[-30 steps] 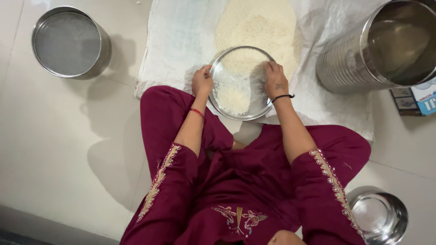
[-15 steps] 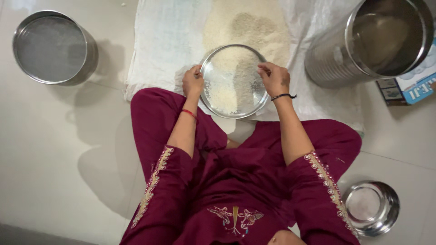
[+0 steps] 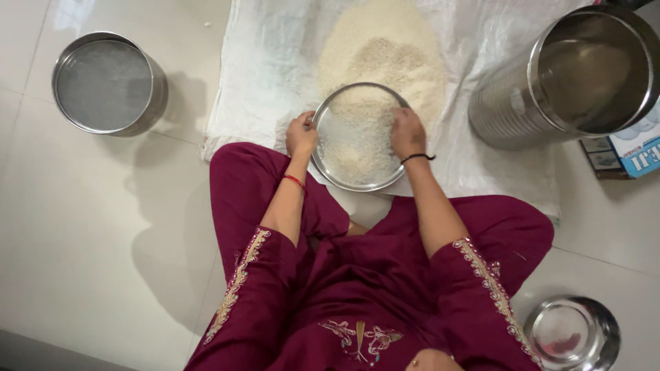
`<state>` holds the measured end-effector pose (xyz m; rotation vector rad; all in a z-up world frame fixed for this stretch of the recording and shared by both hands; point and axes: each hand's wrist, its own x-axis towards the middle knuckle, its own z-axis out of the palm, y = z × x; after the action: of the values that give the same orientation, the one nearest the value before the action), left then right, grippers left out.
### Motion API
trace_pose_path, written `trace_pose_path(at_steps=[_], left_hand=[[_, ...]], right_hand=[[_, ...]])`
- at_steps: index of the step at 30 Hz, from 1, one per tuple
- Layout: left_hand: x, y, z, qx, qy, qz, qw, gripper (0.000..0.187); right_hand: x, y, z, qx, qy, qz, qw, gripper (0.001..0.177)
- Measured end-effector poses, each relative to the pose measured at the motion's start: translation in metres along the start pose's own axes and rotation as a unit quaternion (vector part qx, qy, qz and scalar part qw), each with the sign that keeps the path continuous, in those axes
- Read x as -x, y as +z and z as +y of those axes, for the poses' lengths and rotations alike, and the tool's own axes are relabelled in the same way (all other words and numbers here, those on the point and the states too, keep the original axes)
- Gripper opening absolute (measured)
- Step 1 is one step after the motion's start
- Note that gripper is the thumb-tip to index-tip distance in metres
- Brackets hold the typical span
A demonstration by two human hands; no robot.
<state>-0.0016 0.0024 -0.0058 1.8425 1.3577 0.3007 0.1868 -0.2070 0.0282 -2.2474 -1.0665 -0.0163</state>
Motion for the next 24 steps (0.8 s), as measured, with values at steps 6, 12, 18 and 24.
trace_pose_path(at_steps=[6,12,18,24], left_hand=[[-0.001,0.001,-0.001,0.008,0.006,0.003,1.000,0.034],[0.000,-0.001,0.002,-0.001,0.000,-0.002,1.000,0.033],[0.002,-0.001,0.002,0.019,0.008,0.003,1.000,0.033],[0.003,-0.002,0.005,0.014,0.004,0.006,1.000,0.033]], right_hand=[[0.025,0.035,-0.029,0.077,-0.091,-0.134,0.984,0.043],[0.044,0.048,-0.040,0.067,-0.098,-0.224,0.967,0.025],[0.014,-0.003,-0.034,-0.061,-0.033,-0.108,0.992,0.024],[-0.015,-0.059,-0.058,-0.144,0.080,-0.081,0.983,0.019]])
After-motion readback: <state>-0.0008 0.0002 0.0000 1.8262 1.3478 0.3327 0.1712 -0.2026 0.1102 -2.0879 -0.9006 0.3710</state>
